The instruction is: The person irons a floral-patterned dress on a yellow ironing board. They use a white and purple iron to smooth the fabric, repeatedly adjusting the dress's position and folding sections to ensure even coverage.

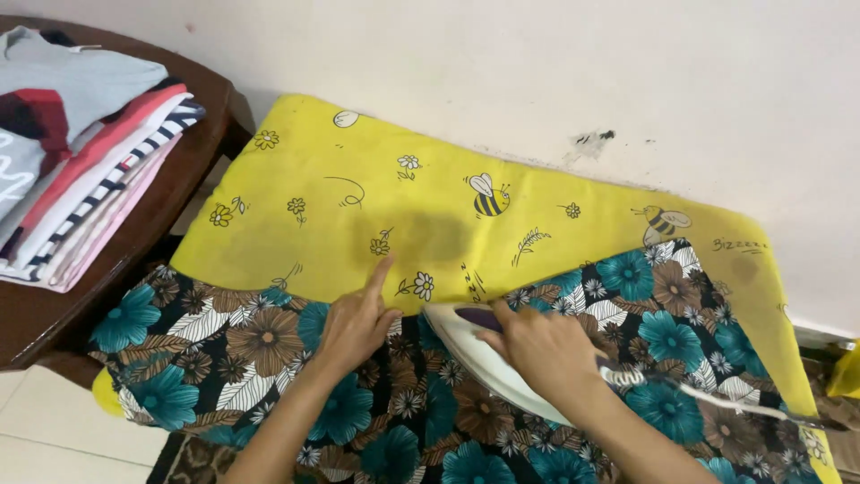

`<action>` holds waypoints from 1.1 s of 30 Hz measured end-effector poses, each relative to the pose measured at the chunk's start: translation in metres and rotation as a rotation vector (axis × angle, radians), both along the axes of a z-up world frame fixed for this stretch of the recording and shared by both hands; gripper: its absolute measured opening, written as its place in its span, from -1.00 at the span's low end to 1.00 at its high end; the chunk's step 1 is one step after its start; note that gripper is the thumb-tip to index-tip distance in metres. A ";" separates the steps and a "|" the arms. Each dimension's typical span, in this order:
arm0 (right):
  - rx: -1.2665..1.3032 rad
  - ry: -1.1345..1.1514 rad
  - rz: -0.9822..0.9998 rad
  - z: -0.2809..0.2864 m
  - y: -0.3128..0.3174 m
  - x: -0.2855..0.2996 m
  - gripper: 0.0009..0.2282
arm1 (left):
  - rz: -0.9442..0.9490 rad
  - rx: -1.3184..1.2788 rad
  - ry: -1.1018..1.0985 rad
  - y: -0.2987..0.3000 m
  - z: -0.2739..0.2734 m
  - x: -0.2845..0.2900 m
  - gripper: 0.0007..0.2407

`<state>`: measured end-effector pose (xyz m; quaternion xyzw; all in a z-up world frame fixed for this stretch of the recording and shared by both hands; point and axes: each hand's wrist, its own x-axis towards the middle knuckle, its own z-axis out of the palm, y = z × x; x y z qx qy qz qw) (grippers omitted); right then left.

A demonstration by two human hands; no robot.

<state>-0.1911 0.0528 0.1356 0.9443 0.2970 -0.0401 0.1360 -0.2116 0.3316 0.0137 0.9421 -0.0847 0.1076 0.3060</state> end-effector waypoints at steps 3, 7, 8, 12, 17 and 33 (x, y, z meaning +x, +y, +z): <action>0.147 -0.018 -0.041 -0.002 0.034 0.027 -0.62 | 0.033 -0.064 0.121 -0.004 0.011 -0.003 -0.32; 0.180 0.061 0.038 0.003 0.023 0.025 -0.60 | 0.022 0.001 0.070 0.000 0.003 -0.002 -0.39; 0.167 0.114 0.064 0.009 0.015 0.017 -0.61 | 0.007 0.028 0.054 0.001 -0.002 -0.001 -0.42; 0.062 0.219 -0.005 0.013 -0.051 -0.012 -0.68 | 0.004 0.137 0.093 -0.005 -0.011 -0.001 -0.48; -0.044 -0.086 -0.386 0.007 -0.093 -0.017 -0.63 | 0.010 0.284 -0.020 -0.030 -0.027 0.023 -0.75; 0.128 0.017 -0.065 0.011 -0.034 0.019 -0.65 | 0.121 0.408 -0.073 -0.071 -0.057 0.039 -0.73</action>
